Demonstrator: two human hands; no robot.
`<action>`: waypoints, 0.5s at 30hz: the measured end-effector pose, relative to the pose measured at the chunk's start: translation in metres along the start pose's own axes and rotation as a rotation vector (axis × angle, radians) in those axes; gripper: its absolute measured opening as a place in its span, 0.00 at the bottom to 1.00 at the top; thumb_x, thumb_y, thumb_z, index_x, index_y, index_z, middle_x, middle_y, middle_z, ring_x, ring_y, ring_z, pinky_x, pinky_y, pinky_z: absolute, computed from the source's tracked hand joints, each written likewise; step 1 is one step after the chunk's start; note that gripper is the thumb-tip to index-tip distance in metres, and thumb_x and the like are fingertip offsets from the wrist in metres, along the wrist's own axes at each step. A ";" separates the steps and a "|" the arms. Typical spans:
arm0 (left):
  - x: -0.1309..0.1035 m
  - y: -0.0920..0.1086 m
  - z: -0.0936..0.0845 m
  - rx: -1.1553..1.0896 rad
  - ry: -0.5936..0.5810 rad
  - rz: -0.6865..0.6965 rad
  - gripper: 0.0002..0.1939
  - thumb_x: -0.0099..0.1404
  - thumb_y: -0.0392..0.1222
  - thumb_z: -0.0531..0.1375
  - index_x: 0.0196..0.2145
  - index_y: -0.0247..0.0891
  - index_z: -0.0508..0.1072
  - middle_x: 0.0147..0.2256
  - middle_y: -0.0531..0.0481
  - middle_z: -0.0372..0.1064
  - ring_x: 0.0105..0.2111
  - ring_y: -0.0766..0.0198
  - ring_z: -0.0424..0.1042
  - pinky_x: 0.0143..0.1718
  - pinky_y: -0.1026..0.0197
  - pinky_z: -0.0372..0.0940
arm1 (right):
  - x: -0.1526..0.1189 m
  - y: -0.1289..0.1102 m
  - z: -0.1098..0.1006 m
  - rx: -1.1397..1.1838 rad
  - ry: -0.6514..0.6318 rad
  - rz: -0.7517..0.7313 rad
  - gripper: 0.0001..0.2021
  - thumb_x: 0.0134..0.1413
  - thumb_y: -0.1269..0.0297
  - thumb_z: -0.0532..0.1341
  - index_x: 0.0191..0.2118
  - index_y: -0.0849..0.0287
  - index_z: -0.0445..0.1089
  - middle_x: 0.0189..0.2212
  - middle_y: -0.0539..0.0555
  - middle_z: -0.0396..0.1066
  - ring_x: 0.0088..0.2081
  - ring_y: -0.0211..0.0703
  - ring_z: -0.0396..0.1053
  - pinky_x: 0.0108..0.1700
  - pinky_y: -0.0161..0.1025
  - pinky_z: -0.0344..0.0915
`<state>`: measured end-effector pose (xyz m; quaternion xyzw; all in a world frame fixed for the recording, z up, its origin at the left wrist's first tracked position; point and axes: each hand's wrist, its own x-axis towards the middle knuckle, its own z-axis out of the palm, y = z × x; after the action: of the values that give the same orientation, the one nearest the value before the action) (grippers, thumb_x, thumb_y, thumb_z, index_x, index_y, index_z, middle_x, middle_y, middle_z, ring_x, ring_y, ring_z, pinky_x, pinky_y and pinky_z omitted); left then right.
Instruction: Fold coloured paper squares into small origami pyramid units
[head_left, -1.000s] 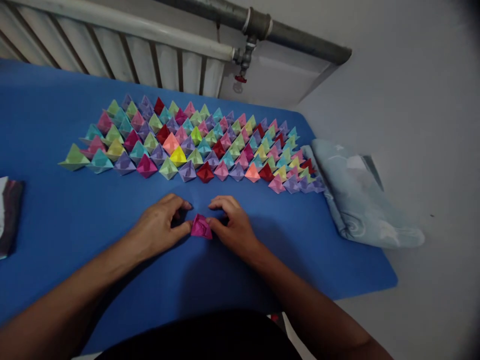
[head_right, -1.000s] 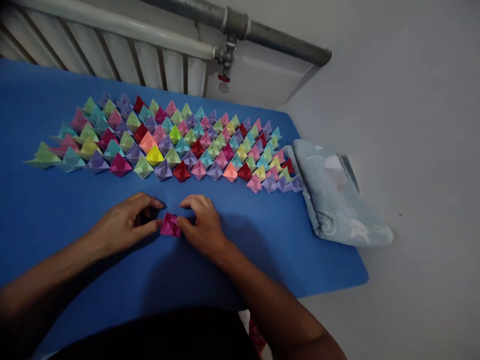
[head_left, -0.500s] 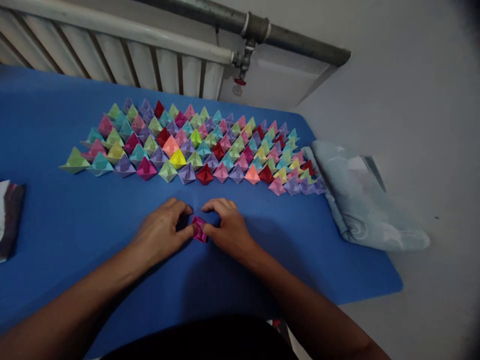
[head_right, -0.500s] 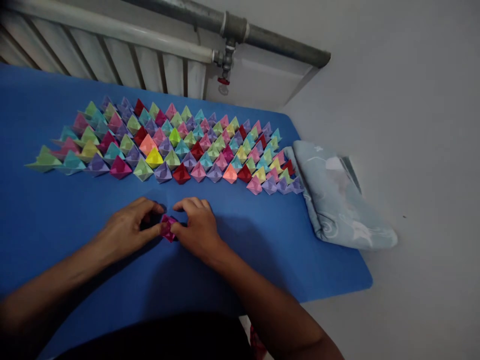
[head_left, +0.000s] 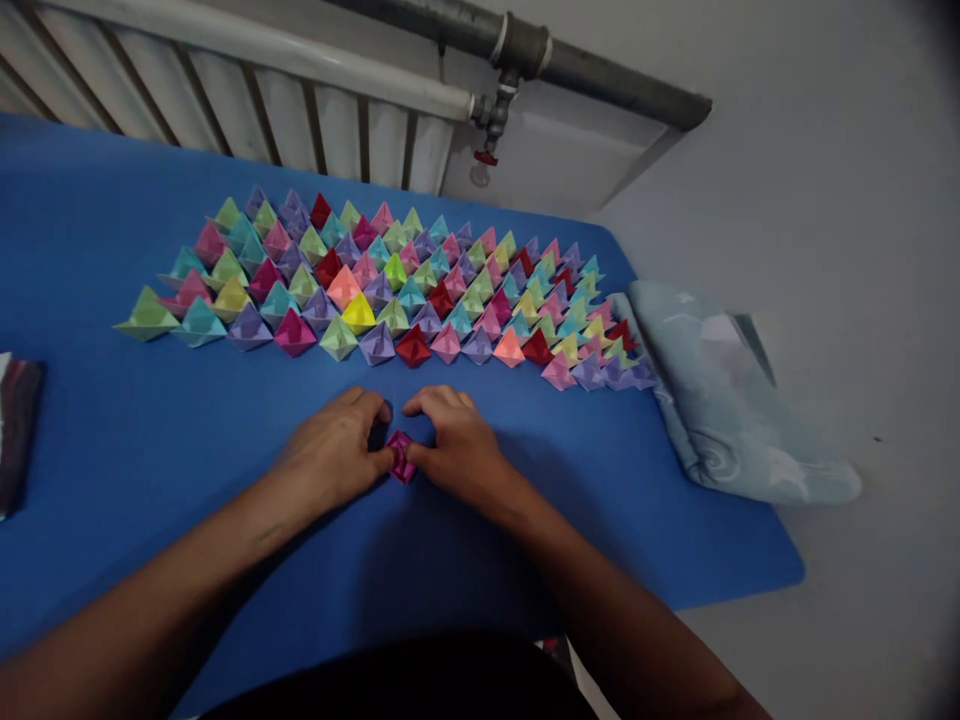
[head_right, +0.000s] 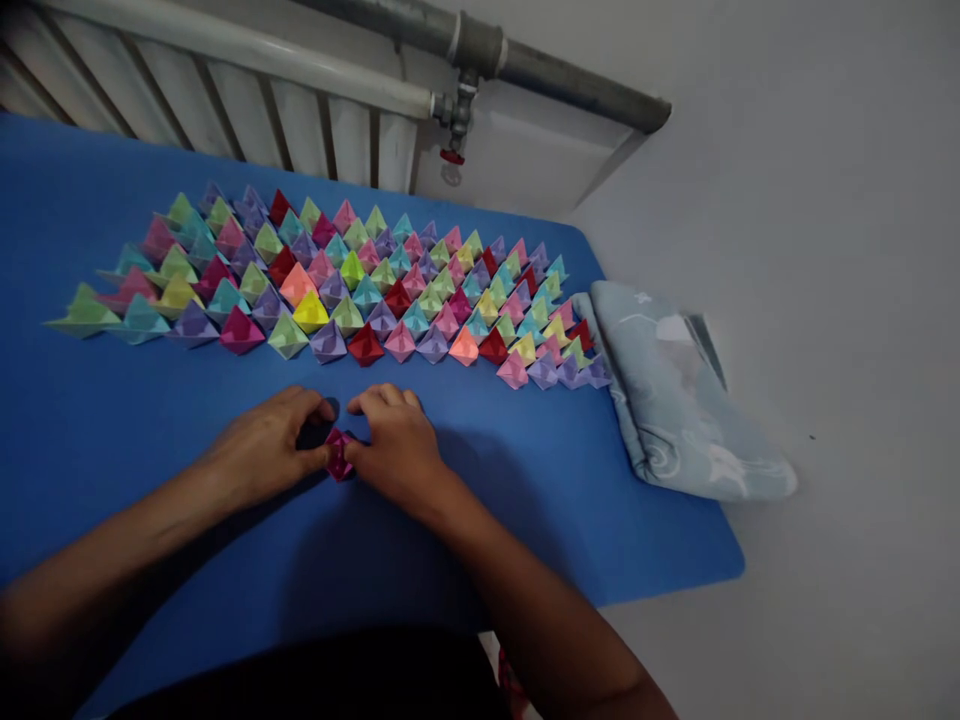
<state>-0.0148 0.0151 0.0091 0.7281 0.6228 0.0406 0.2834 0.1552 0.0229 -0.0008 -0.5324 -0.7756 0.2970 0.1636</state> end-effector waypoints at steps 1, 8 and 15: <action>0.001 0.001 -0.001 0.006 -0.016 -0.001 0.15 0.57 0.42 0.60 0.43 0.39 0.71 0.40 0.47 0.68 0.38 0.56 0.70 0.37 0.56 0.62 | 0.001 -0.001 -0.001 -0.015 -0.011 0.000 0.15 0.47 0.72 0.66 0.43 0.56 0.71 0.45 0.53 0.71 0.48 0.48 0.65 0.51 0.46 0.61; 0.003 0.001 -0.004 0.000 -0.043 0.018 0.16 0.57 0.42 0.60 0.44 0.39 0.71 0.41 0.46 0.69 0.39 0.53 0.72 0.37 0.55 0.63 | 0.005 -0.004 -0.004 -0.052 -0.071 0.018 0.17 0.49 0.69 0.68 0.46 0.55 0.71 0.47 0.53 0.70 0.49 0.48 0.65 0.50 0.46 0.62; 0.002 -0.003 -0.001 0.014 -0.009 0.034 0.16 0.60 0.44 0.58 0.45 0.39 0.71 0.41 0.46 0.69 0.40 0.53 0.72 0.38 0.54 0.64 | 0.003 -0.005 -0.002 -0.050 -0.022 0.036 0.15 0.50 0.69 0.66 0.45 0.56 0.71 0.47 0.53 0.71 0.49 0.48 0.66 0.52 0.46 0.62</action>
<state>-0.0172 0.0170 0.0079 0.7407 0.6094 0.0379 0.2804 0.1515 0.0252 0.0040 -0.5469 -0.7749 0.2861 0.1364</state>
